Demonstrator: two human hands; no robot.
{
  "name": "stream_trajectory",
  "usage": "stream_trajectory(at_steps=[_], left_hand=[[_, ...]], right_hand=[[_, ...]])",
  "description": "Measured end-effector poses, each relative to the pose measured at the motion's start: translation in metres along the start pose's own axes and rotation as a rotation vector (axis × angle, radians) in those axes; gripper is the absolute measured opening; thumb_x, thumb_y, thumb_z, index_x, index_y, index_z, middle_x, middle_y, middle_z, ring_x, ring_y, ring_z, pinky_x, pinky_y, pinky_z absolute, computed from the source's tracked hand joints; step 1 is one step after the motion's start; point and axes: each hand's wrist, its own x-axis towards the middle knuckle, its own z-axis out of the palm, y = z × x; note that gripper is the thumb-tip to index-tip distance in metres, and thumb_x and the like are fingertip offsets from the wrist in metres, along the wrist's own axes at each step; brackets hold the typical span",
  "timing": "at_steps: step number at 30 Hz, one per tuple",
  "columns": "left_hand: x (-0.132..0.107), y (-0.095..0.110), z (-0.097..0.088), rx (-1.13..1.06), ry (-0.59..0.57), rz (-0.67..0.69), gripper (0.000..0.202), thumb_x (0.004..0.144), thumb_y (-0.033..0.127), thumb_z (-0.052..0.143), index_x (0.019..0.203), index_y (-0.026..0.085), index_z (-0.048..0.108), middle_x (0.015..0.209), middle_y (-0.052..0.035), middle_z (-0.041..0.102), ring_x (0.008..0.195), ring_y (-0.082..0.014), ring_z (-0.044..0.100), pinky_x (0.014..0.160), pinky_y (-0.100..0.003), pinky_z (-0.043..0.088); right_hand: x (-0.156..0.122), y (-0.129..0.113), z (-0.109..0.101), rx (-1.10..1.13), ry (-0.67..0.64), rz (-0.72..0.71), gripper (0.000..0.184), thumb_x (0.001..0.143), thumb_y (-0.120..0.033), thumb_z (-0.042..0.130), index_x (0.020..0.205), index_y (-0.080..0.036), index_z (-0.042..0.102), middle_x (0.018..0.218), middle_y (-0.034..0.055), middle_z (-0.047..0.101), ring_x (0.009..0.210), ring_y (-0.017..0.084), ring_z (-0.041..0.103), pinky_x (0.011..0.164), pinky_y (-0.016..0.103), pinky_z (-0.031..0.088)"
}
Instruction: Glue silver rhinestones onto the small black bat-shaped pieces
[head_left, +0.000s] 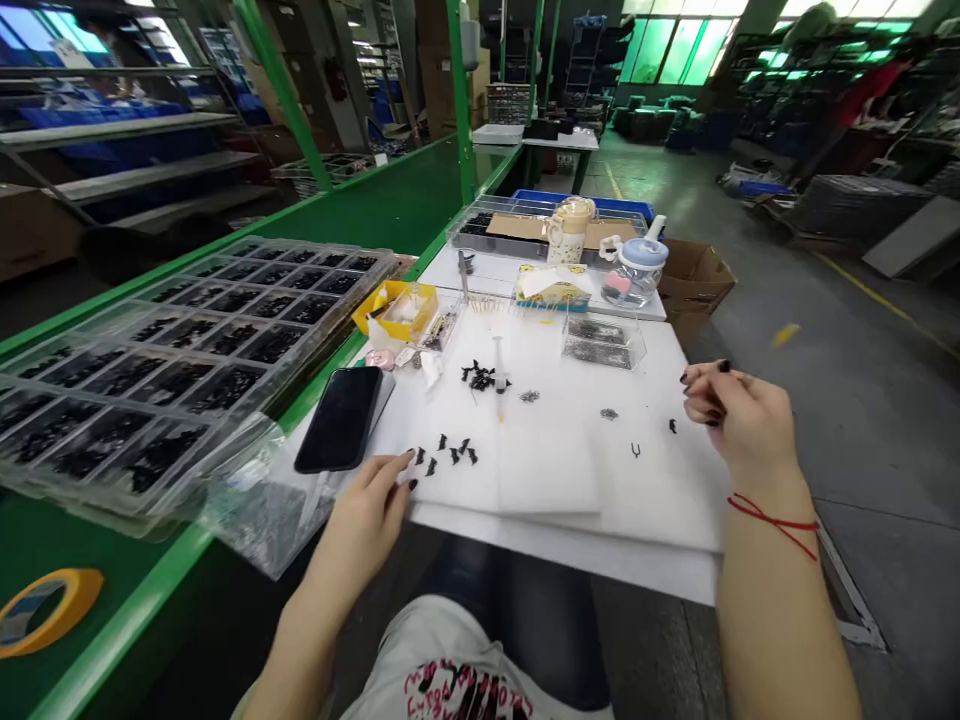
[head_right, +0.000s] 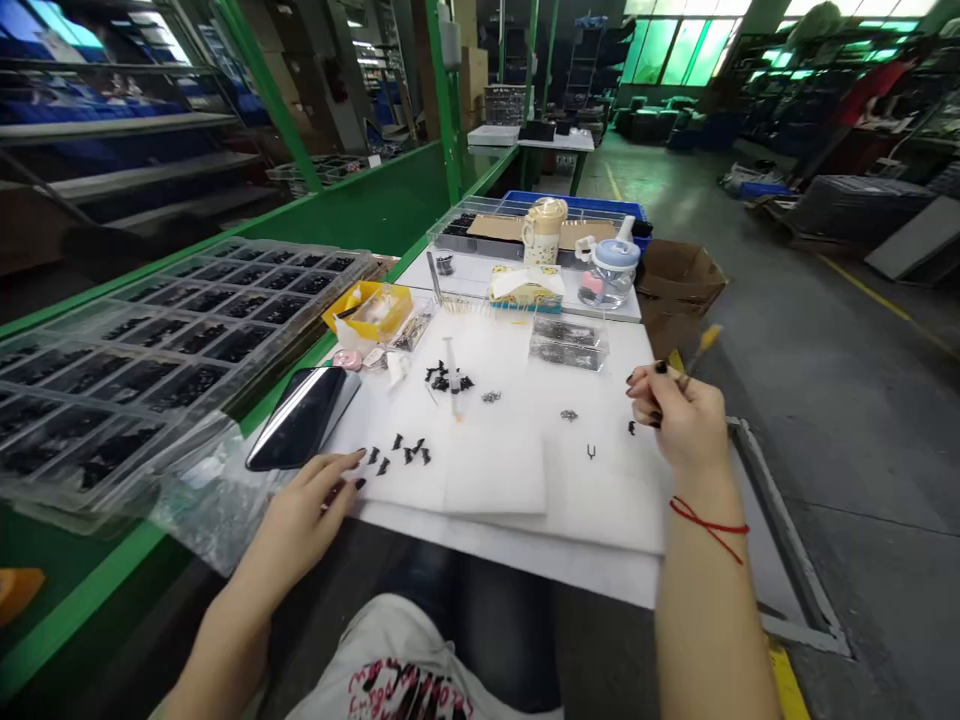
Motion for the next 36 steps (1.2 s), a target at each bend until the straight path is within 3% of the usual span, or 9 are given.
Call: stream_trajectory(at_steps=[4, 7, 10, 13, 16, 22, 28, 33, 36], left_hand=[[0.013, 0.005, 0.013, 0.06, -0.053, -0.03, 0.045, 0.101, 0.03, 0.043, 0.128, 0.012, 0.074, 0.106, -0.0144, 0.074, 0.092, -0.0292, 0.078, 0.09, -0.044, 0.064], [0.021, 0.008, 0.012, 0.094, -0.1, -0.04, 0.043, 0.099, 0.029, 0.044, 0.123, 0.013, 0.076, 0.102, -0.0135, 0.073, 0.086, -0.0287, 0.078, 0.086, -0.044, 0.064], [0.028, 0.007, 0.008, 0.126, -0.142, -0.05, 0.038, 0.097, 0.028, 0.044, 0.113, 0.013, 0.076, 0.101, -0.014, 0.073, 0.08, -0.0276, 0.076, 0.082, -0.044, 0.065], [0.037, 0.005, 0.005, 0.161, -0.193, -0.046, 0.034, 0.094, 0.025, 0.046, 0.109, 0.014, 0.074, 0.096, -0.013, 0.074, 0.075, -0.0274, 0.076, 0.079, -0.043, 0.064], [0.047, 0.003, 0.003, 0.196, -0.244, -0.026, 0.033, 0.089, 0.024, 0.049, 0.108, 0.015, 0.074, 0.09, -0.0115, 0.074, 0.069, -0.0279, 0.075, 0.071, -0.041, 0.062], [0.053, 0.0, -0.002, 0.23, -0.264, 0.062, 0.034, 0.09, 0.031, 0.049, 0.101, 0.017, 0.078, 0.097, -0.0132, 0.078, 0.063, -0.0261, 0.074, 0.065, -0.04, 0.06], [0.043, 0.006, -0.019, 0.174, -0.141, 0.145, 0.036, 0.103, 0.038, 0.049, 0.114, 0.016, 0.075, 0.104, -0.0124, 0.081, 0.081, -0.0278, 0.079, 0.082, -0.042, 0.065], [0.044, 0.053, -0.011, -0.169, -0.155, 0.238, 0.015, 0.105, 0.031, 0.065, 0.117, 0.027, 0.072, 0.099, -0.0011, 0.079, 0.085, -0.0172, 0.076, 0.075, -0.022, 0.062], [0.053, 0.097, 0.01, -0.498, -0.257, 0.253, 0.037, 0.101, 0.009, 0.064, 0.131, 0.03, 0.072, 0.102, 0.0, 0.08, 0.09, -0.0139, 0.077, 0.081, -0.018, 0.061]], right_hand=[[-0.004, -0.022, 0.037, 0.37, -0.19, -0.037, 0.07, 0.1, -0.084, 0.042, 0.083, -0.02, 0.065, 0.106, 0.0086, 0.075, 0.09, 0.018, 0.071, 0.08, 0.038, 0.061], [-0.009, -0.031, 0.05, 0.481, -0.33, 0.014, 0.072, 0.097, -0.088, 0.043, 0.077, -0.021, 0.063, 0.1, 0.0074, 0.075, 0.075, 0.016, 0.068, 0.065, 0.034, 0.059], [-0.012, -0.029, 0.052, 0.517, -0.414, 0.058, 0.059, 0.101, -0.076, 0.055, 0.086, -0.019, 0.065, 0.097, 0.0058, 0.074, 0.075, 0.016, 0.068, 0.063, 0.031, 0.059], [-0.013, -0.023, 0.051, 0.491, -0.474, 0.087, 0.03, 0.1, -0.046, 0.075, 0.097, -0.017, 0.068, 0.102, 0.0039, 0.074, 0.08, 0.015, 0.069, 0.071, 0.031, 0.062], [-0.013, -0.018, 0.053, 0.443, -0.516, 0.118, 0.019, 0.098, -0.031, 0.079, 0.104, -0.016, 0.07, 0.107, 0.0038, 0.074, 0.086, 0.016, 0.072, 0.079, 0.035, 0.065], [-0.015, -0.018, 0.07, 0.337, -0.419, 0.147, 0.018, 0.099, -0.028, 0.078, 0.111, -0.016, 0.071, 0.107, 0.0042, 0.075, 0.098, 0.02, 0.075, 0.089, 0.042, 0.066], [-0.017, -0.026, 0.065, 0.22, -0.166, 0.15, 0.018, 0.095, -0.027, 0.082, 0.103, -0.016, 0.07, 0.103, 0.0036, 0.076, 0.1, 0.021, 0.076, 0.091, 0.043, 0.066], [-0.018, -0.044, 0.05, 0.15, -0.035, 0.168, 0.033, 0.083, -0.041, 0.09, 0.096, -0.022, 0.067, 0.096, 0.0059, 0.079, 0.097, 0.025, 0.079, 0.085, 0.043, 0.07], [-0.021, -0.047, 0.052, 0.094, -0.039, 0.184, 0.034, 0.081, -0.043, 0.091, 0.093, -0.023, 0.067, 0.093, 0.0065, 0.079, 0.087, 0.024, 0.08, 0.076, 0.041, 0.072]])
